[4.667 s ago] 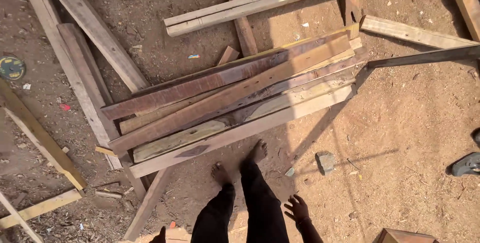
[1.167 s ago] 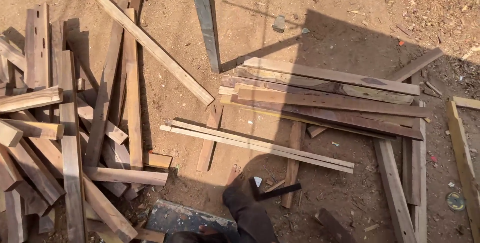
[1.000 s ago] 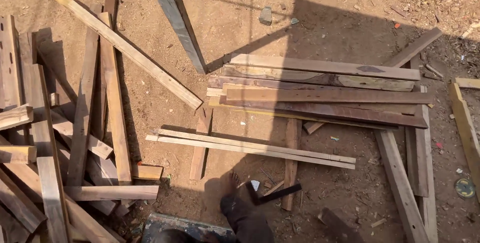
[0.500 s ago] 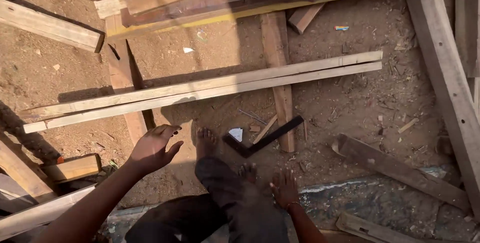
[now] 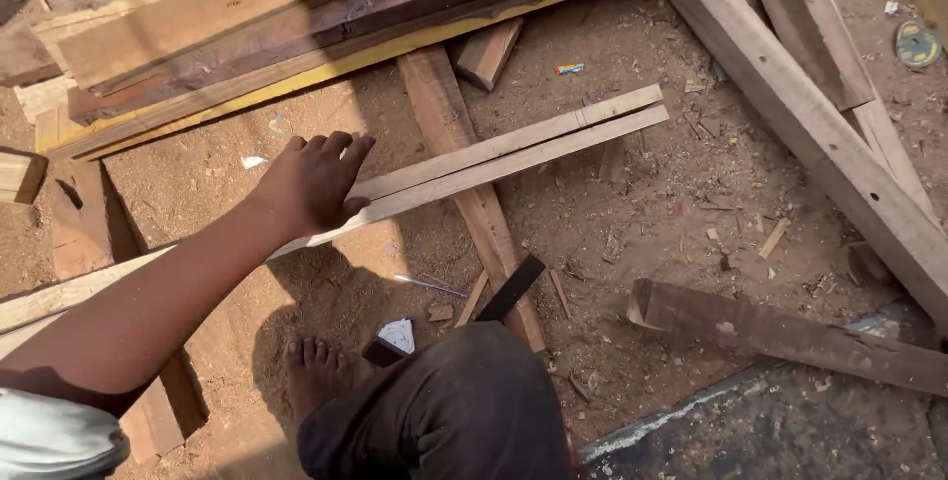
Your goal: Use a measuring tape, pencil, and try square to measure and mark wood pieces.
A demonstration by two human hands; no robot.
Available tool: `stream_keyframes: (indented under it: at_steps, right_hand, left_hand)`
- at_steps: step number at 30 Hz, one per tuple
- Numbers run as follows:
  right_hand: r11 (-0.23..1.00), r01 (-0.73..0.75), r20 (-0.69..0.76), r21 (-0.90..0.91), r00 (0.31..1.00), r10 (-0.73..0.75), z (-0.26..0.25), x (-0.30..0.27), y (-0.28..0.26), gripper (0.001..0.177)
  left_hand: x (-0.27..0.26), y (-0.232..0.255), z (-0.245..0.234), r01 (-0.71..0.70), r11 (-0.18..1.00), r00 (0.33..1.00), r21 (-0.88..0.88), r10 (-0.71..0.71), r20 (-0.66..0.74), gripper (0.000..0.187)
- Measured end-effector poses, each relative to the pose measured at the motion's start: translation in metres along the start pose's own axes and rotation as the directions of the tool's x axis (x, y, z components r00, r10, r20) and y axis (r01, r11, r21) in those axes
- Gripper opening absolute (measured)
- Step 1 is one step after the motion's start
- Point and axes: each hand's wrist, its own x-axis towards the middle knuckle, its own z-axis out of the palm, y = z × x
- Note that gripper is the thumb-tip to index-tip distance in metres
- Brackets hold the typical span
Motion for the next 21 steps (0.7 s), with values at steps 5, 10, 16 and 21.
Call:
stream_keyframes:
  at_steps: [5,10,16,21]
  right_hand:
    - [0.973,-0.005,-0.097,0.23,0.995,0.028,0.022,0.005,0.055,0.081]
    - [0.886,-0.04,-0.096,0.462,0.991,0.094,0.048,-0.063,0.099,0.08]
    - [0.712,0.076,-0.151,0.698,0.988,0.043,0.066,-0.002,0.124,0.08]
    - [0.565,0.045,-0.091,0.824,0.994,0.054,0.036,0.006,0.154,0.081]
  left_hand:
    - [-0.003,0.023,0.019,0.036,0.997,0.999,0.071,-0.036,-0.013,0.096]
    - [-0.037,0.044,0.057,0.141,0.989,0.988,-0.032,-0.143,-0.063,0.098]
    - [-0.083,0.035,0.095,0.344,0.937,0.935,0.052,-0.337,-0.112,0.109]
    - [-0.159,0.01,0.113,0.534,0.773,0.813,-0.342,-0.581,-0.044,0.118]
